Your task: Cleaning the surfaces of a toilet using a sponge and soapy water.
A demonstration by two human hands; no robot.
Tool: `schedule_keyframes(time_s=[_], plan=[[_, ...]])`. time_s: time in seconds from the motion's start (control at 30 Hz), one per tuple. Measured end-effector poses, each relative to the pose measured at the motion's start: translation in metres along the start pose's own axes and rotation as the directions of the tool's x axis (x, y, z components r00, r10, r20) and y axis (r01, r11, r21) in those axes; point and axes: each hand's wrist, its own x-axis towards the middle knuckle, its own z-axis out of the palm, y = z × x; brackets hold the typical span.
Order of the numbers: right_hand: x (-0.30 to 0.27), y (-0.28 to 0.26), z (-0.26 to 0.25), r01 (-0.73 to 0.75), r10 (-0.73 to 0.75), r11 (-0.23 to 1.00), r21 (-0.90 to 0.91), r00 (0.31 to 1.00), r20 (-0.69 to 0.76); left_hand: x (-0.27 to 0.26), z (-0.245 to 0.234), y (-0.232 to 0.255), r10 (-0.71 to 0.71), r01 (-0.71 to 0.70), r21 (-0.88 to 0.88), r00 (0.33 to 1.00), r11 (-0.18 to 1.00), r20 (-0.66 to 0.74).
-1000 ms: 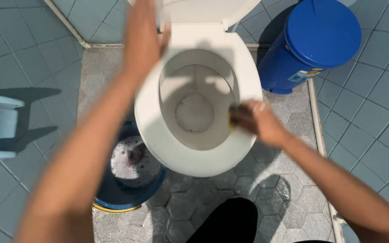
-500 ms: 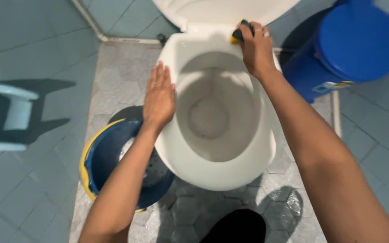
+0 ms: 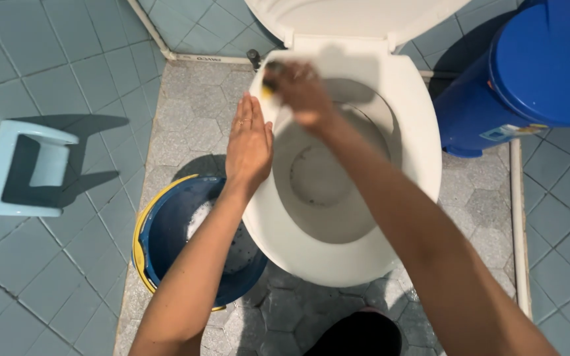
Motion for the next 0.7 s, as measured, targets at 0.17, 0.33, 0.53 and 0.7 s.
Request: schedule_keyframes(time_s=[0.17, 0.33, 0.53, 0.7], plan=[[-0.017, 0.071, -0.051, -0.027, 0.026, 1.000, -0.013, 0.998, -0.051, -0.005, -0.004, -0.001, 0.044, -0.044, -0.004, 0.999, 0.999, -0.023], [-0.079, 0.095, -0.126, -0.245, 0.247, 0.965, -0.090, 0.969, 0.014, -0.005, -0.002, -0.003, 0.073, -0.076, -0.041, 0.995, 0.996, -0.066], [-0.179, 0.040, -0.182, -0.310, 0.331, 0.939, -0.148, 0.932, 0.150, -0.009, 0.001, -0.005, 0.134, -0.136, -0.004, 0.983, 0.991, -0.127], [-0.172, 0.034, -0.190, -0.360, 0.366, 0.931, -0.065, 0.921, 0.131, -0.011, -0.001, -0.002, 0.207, -0.204, 0.035, 0.962, 0.978, -0.181]])
